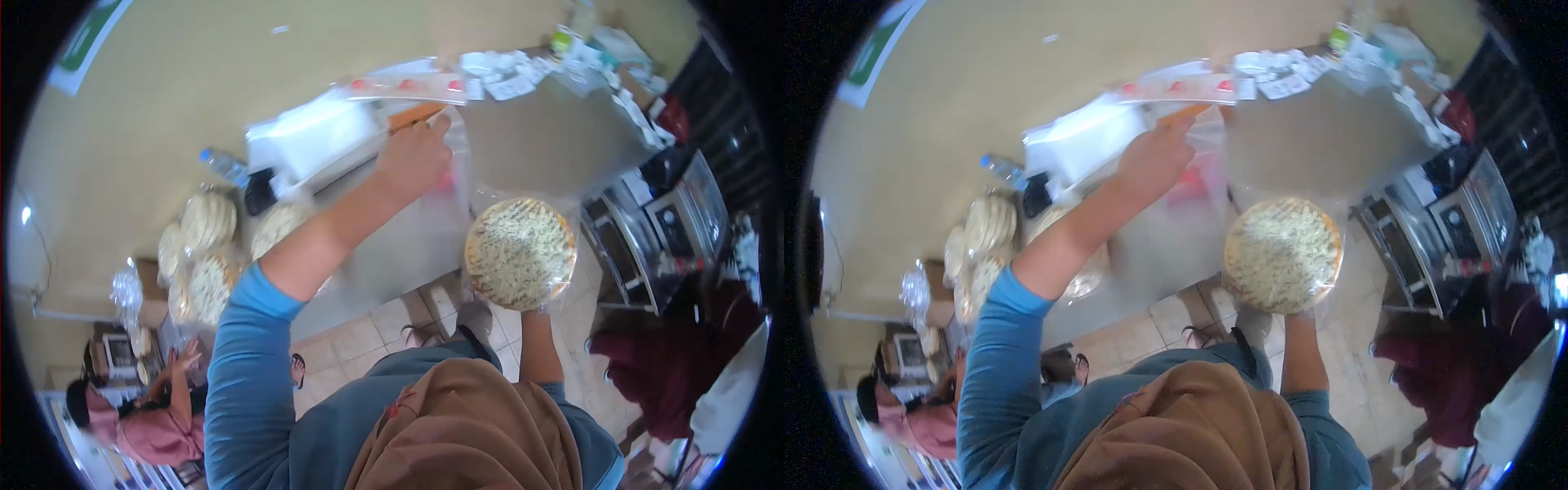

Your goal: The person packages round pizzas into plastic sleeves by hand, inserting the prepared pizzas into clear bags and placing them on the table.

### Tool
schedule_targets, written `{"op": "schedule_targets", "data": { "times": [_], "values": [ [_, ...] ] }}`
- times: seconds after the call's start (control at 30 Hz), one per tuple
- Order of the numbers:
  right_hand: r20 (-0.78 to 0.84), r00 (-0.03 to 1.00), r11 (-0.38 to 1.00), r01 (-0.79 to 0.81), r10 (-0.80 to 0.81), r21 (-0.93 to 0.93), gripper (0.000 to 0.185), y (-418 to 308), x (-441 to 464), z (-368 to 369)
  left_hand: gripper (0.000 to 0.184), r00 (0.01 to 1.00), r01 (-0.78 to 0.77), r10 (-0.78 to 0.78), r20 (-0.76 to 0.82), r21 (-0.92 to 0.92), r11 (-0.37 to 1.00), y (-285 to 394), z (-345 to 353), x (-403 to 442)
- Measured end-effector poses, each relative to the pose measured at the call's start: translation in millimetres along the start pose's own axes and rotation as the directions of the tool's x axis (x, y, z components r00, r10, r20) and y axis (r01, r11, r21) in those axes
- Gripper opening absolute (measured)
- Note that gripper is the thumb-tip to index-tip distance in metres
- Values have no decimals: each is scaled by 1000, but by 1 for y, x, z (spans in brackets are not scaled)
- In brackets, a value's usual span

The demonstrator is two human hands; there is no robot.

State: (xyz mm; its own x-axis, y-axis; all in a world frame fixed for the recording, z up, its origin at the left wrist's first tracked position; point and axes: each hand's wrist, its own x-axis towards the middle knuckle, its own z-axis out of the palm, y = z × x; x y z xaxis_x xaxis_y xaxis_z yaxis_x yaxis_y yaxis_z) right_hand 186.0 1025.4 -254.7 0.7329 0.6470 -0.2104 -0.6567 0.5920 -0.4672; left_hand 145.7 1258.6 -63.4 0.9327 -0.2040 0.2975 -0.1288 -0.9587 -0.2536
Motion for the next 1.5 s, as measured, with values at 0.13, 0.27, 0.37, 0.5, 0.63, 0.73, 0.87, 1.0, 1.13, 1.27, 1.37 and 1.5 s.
{"op": "schedule_targets", "data": {
  "times": [0.13,0.27,0.37,0.5,0.63,0.73,0.87,1.0,1.13,1.27,1.37,1.5],
  "values": [
    [-126,986,994,103,-105,-24,48,-59,-12,-39,12,999,-24,26,21,-96,995,40,55,82],
    [-214,959,982,184,-188,-40,48,-98,-20,-71,18,982,116,-54,180,-355,927,78,152,131],
    [-262,941,976,211,-216,-46,48,-120,-22,-90,21,972,-20,99,215,-343,939,103,178,159],
    [-309,923,973,226,-229,-46,48,-141,-21,-108,26,905,-35,146,400,-273,961,132,188,189],
    [-341,913,973,231,-225,-23,48,-147,-18,-120,25,935,-212,263,238,-219,952,114,160,211],
    [-346,909,971,240,-230,-16,48,-147,-16,-124,20,895,-314,338,292,-127,941,72,141,229],
    [-348,908,970,243,-232,-11,49,-144,-14,-123,12,815,-486,417,402,85,870,57,126,235],
    [-365,895,962,271,-258,-18,49,-146,-16,-123,12,716,-602,519,467,35,798,102,158,240],
    [-397,870,952,304,-292,-32,49,-148,-25,-132,14,672,-554,533,514,-128,823,143,179,244],
    [-427,852,948,316,-304,-44,49,-146,-33,-142,17,715,-342,444,540,-284,896,158,185,247],
    [-427,855,951,305,-294,-45,49,-145,-28,-147,18,753,-263,441,489,-390,882,158,191,241],
    [-396,881,964,264,-258,-40,49,-140,-11,-148,25,724,-162,385,573,-400,902,160,196,239]
  ]
}}
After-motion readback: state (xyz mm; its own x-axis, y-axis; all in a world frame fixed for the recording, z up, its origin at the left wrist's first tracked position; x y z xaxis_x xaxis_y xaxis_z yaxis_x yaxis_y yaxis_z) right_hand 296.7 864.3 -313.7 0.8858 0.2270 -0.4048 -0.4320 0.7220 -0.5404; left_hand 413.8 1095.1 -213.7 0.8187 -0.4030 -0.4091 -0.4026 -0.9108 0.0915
